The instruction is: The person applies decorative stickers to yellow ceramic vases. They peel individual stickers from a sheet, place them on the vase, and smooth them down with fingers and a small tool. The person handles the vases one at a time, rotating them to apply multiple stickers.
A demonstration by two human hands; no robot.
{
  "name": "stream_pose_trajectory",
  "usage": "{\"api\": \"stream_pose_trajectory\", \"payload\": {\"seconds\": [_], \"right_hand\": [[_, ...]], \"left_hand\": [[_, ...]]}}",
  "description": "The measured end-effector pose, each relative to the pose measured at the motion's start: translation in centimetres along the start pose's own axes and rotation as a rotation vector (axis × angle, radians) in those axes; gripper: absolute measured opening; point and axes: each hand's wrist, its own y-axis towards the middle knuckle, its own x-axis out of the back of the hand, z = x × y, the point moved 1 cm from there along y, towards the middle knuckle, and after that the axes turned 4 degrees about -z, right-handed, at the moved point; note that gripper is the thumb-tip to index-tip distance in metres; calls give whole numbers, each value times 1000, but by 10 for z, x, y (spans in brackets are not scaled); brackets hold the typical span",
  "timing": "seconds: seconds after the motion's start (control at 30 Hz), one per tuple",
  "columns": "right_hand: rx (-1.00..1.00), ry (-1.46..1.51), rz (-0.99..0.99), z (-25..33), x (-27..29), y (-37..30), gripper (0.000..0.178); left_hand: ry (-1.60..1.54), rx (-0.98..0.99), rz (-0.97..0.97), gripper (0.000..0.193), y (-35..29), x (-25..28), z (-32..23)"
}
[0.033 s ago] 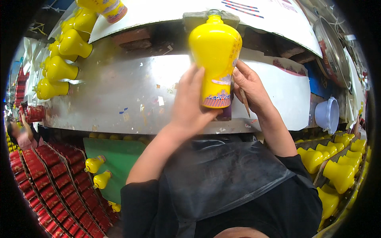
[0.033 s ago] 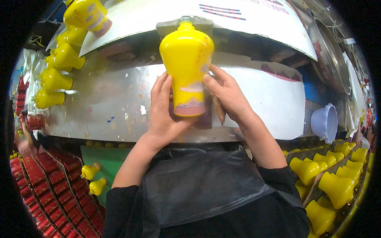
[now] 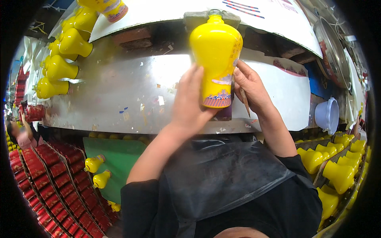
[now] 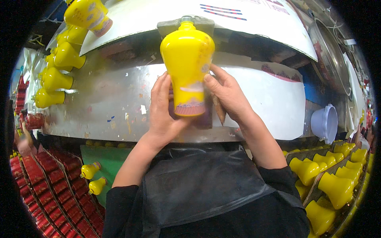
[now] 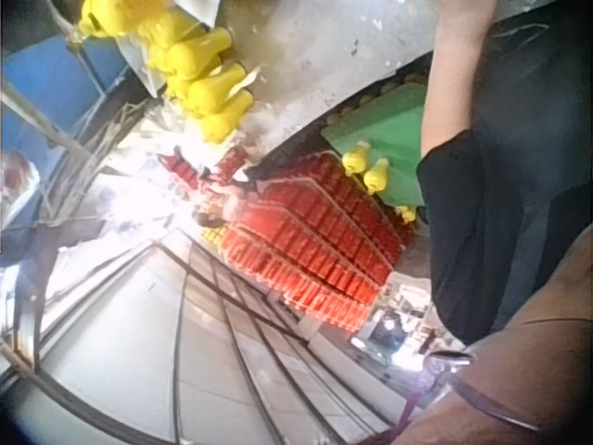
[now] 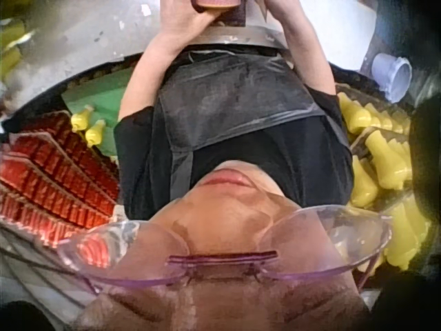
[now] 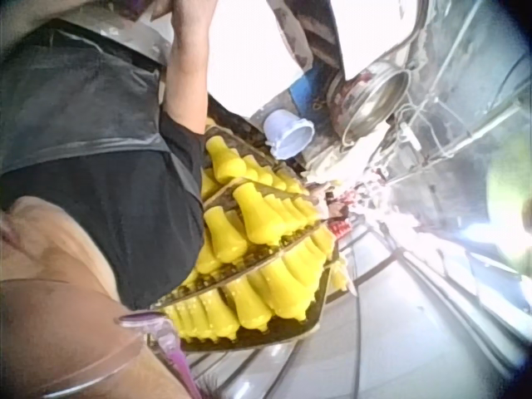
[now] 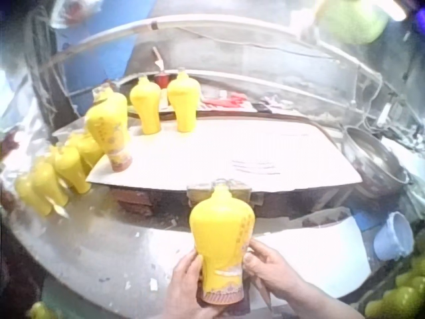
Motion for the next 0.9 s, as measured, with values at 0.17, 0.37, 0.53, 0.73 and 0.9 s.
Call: {"api": "stream_pose_trajectory", "payload": {"seconds": [0.17, 0.37, 0.53, 0.73, 0.9], "right_hand": [[161, 134, -217, 24, 25, 3, 32], [706, -243, -508, 30, 2, -20, 22], [1176, -953, -7, 29, -23, -55, 32], [1205, -968, -239, 42, -17, -47, 36], [1144, -975, -27, 49, -16, -51, 43]], "left_hand": [[-93, 24, -40, 97, -3, -5, 10], [-3, -59, 17, 96, -5, -3, 16], [70, -138, 10, 96, -2, -3, 19], [-125, 130, 36, 114, 2, -2, 9], [60, -1, 49, 125, 11, -3, 5]]}}
